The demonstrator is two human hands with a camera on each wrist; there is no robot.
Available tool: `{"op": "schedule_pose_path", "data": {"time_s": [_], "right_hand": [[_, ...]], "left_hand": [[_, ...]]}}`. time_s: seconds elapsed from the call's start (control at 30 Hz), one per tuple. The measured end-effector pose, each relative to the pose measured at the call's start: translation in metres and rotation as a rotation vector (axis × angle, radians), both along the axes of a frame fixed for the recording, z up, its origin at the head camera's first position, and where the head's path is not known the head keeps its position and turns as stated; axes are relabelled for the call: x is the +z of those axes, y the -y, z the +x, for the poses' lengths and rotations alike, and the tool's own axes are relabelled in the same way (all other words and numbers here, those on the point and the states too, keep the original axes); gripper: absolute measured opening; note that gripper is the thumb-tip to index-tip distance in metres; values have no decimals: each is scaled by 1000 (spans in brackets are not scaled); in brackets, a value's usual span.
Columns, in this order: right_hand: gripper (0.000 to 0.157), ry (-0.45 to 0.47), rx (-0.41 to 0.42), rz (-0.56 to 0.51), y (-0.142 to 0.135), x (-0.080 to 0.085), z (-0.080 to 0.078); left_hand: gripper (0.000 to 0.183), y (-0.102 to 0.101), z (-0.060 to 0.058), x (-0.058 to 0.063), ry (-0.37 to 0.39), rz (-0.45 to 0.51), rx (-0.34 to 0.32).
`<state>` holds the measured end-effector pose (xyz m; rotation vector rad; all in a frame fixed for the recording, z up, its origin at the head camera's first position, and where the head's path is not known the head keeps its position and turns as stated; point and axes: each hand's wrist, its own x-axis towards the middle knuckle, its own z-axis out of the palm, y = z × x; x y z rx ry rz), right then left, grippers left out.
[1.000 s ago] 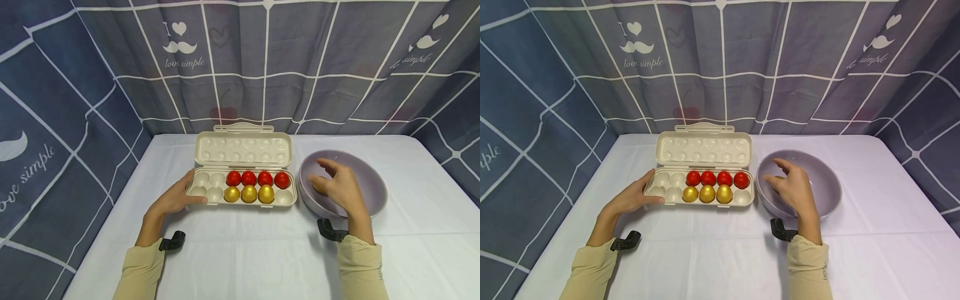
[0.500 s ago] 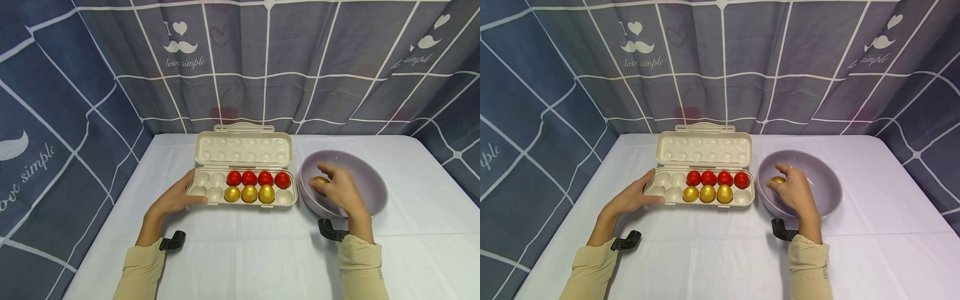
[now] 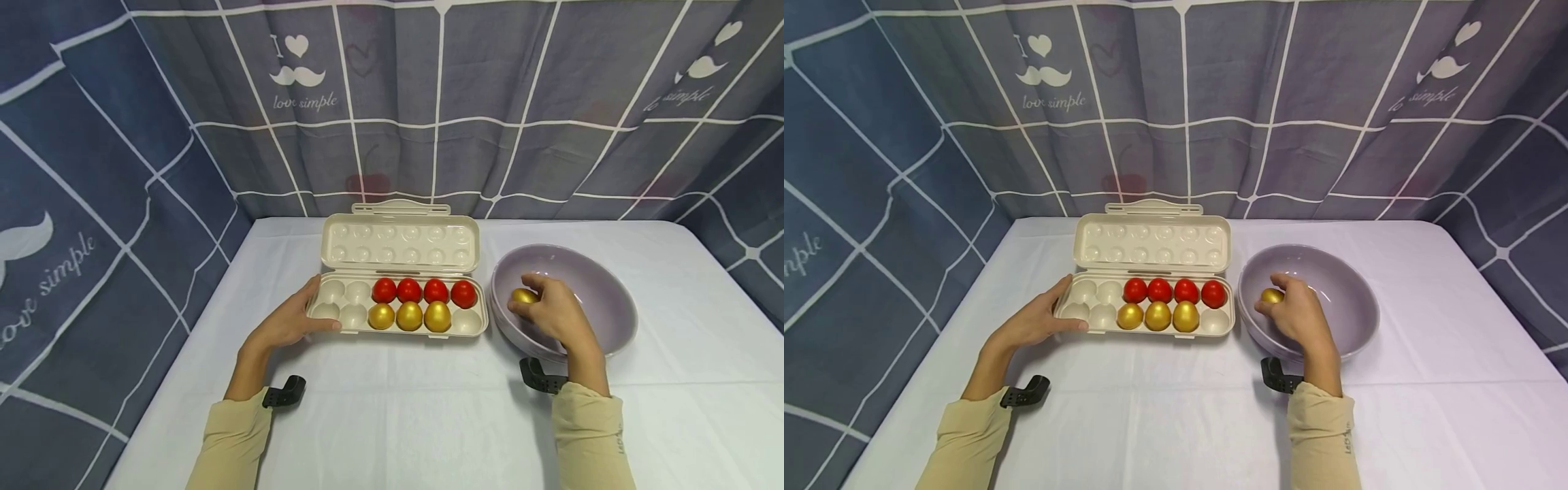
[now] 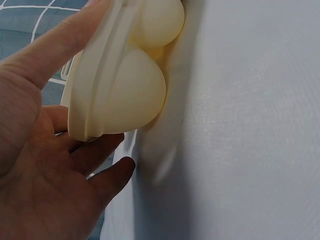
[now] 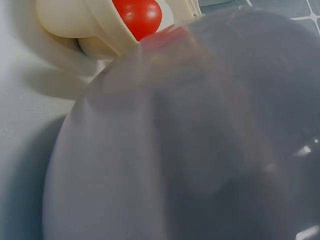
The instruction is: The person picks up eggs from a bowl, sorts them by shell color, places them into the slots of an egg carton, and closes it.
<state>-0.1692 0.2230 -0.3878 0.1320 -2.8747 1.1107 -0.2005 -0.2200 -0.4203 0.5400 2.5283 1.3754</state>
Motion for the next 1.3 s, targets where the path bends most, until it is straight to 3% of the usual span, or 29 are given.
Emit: {"op": "schedule_pose_path", "data": {"time_s": [0.27, 0.47, 0.8, 1.07, 1.3], "right_hand": [[50, 67, 10, 109, 2, -4, -4], [52, 98, 1, 115, 2, -4, -4], [41, 71, 4, 109, 1, -4, -3], [51, 54, -35, 84, 0, -2, -1], [45, 16, -66, 30, 0, 0, 0]], "left_hand": [[106, 0, 0, 1, -14, -11, 1], [105, -1, -1, 1, 0, -14, 8], [104, -1, 0, 1, -1, -18, 9], [105, 0, -1, -1, -1, -24, 8], [104, 0, -1, 0, 8, 11, 2]]}}
